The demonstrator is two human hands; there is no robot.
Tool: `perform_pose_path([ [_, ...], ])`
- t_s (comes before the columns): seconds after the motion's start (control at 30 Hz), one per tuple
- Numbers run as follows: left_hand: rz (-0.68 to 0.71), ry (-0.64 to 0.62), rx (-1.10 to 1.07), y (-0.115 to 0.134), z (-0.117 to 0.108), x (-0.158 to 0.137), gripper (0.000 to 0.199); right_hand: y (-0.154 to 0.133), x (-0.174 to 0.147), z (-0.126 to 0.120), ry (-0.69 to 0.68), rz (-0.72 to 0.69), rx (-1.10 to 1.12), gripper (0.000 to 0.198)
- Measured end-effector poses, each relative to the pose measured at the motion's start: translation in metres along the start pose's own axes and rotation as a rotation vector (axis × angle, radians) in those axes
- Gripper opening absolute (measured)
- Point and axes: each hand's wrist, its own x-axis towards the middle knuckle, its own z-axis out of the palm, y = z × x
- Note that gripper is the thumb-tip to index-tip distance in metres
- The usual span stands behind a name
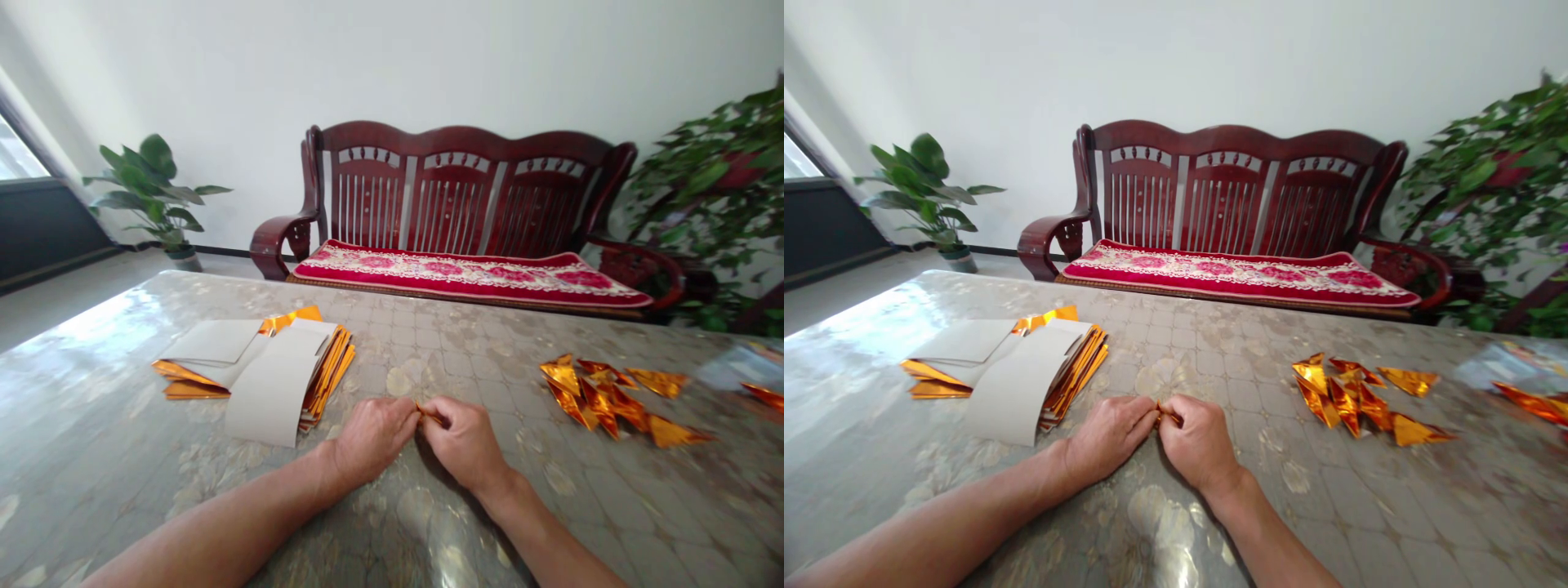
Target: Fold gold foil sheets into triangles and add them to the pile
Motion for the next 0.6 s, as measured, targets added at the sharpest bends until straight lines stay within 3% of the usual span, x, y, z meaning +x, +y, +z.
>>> perform_pose_path([
  [0.6,-0.049,-0.064,0.096,0.01,0.0007,0.0005,0.025,-0.01,-0.0018,0.0027,0.082,0.033,-0.005,0.021],
])
